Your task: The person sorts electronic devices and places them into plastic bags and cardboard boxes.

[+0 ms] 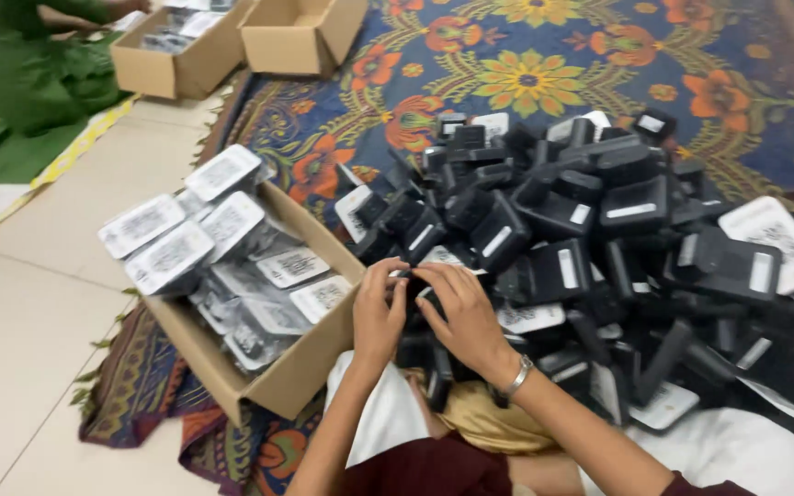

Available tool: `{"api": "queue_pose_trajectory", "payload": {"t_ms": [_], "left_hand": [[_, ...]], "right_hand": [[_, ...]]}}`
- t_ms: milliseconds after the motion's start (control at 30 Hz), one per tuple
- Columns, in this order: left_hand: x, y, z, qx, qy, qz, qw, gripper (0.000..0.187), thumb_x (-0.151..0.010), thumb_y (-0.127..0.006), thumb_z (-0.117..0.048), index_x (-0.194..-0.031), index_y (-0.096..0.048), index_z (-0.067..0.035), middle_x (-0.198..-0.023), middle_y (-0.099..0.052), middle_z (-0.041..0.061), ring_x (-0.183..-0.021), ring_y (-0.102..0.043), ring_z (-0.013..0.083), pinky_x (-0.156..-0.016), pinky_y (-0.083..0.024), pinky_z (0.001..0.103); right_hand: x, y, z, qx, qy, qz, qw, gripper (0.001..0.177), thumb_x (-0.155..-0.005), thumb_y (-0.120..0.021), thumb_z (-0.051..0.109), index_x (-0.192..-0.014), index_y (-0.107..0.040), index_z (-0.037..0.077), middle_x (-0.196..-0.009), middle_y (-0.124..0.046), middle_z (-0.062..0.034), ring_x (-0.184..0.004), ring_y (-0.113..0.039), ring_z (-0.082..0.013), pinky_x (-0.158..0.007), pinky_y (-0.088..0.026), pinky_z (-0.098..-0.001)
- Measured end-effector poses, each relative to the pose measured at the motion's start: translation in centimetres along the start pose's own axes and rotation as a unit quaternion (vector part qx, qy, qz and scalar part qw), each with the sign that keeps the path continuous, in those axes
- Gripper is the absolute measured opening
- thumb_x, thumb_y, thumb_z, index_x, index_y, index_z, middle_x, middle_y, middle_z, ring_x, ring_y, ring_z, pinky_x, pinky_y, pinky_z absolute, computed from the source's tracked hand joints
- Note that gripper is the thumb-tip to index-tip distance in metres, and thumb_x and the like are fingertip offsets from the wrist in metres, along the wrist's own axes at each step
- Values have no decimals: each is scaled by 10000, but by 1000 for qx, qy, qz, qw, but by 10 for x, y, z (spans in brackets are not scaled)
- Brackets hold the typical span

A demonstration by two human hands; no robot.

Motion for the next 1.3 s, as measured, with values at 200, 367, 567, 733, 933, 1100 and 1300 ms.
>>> {"api": "queue_pose_trajectory", "payload": {"t_ms": [200, 367, 567, 733, 933, 1100, 1300], "left_hand": [[-6, 126, 96, -193, 41, -99, 975, 278, -939, -630, -66, -1216, -617, -54, -1204, -626, 161, -1023, -695, 301, -884, -528, 431], [-2, 190, 147, -340, 58, -176, 922, 399, -881, -694, -94, -1253, -576, -7, -1254, -581, 232, -1208, -538, 419, -1008, -439, 507], [6, 213, 243, -454, 166, -212, 849, 667, -850, -762, -243, -1342, -480, 109, -1380, -488, 327, -1307, -443, 485, -1087, -370, 574], [23, 194, 246, -406, 226, -198, 863, 832, -819, -781, -304, -1377, -379, 164, -1502, -339, 385, -1379, -366, 515, -1080, -383, 609], [43, 172, 224, -361, 315, -88, 873, 744, -791, -802, -278, -1286, -376, 77, -1566, -179, 410, -1447, -250, 535, -938, -398, 773], [44, 177, 210, -328, 349, -100, 872, 714, -806, -750, -285, -1381, -405, -39, -1402, -402, 319, -1329, -389, 498, -957, -446, 712], [14, 175, 95, -354, 103, -193, 909, 614, -863, -712, -222, -1343, -437, 47, -1437, -392, 332, -1327, -385, 498, -976, -365, 663]], "right_hand": [[-36, -161, 35, -69, 62, 110, 990, 323, -947, -643, 140, -1249, -615, 29, -1243, -657, -156, -1219, -582, -351, -1156, -374, -491], [-38, -262, 25, 41, 65, 228, 971, 230, -996, -579, 242, -1031, -701, 50, -1037, -692, -131, -1075, -619, -307, -1120, -369, -479], [-35, -262, 25, 51, 76, 185, 978, 276, -971, -554, 222, -844, -736, 58, -884, -699, -98, -918, -629, -297, -1007, -418, -463], [-35, -263, 26, 40, 86, 133, 987, 255, -962, -562, 214, -864, -730, 51, -909, -693, -102, -926, -623, -294, -995, -419, -462], [-34, -255, 29, 30, 63, 147, 987, 254, -968, -557, 211, -880, -736, 55, -902, -685, -93, -926, -607, -289, -991, -417, -445], [-30, -252, 27, 22, 62, 149, 987, 245, -977, -552, 221, -945, -742, 71, -957, -676, -96, -973, -593, -296, -995, -396, -447], [-24, -270, -4, -64, 38, 183, 980, 341, -1020, -533, 303, -1249, -671, 91, -1142, -686, -104, -1143, -598, -276, -1097, -308, -430]]}}
Point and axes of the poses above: each hand's wrist, its own x-axis away from the middle knuckle, its own y-axis out of the back of the hand, z = x × y, the point moved 7 cm from there along -x, towards the middle knuckle
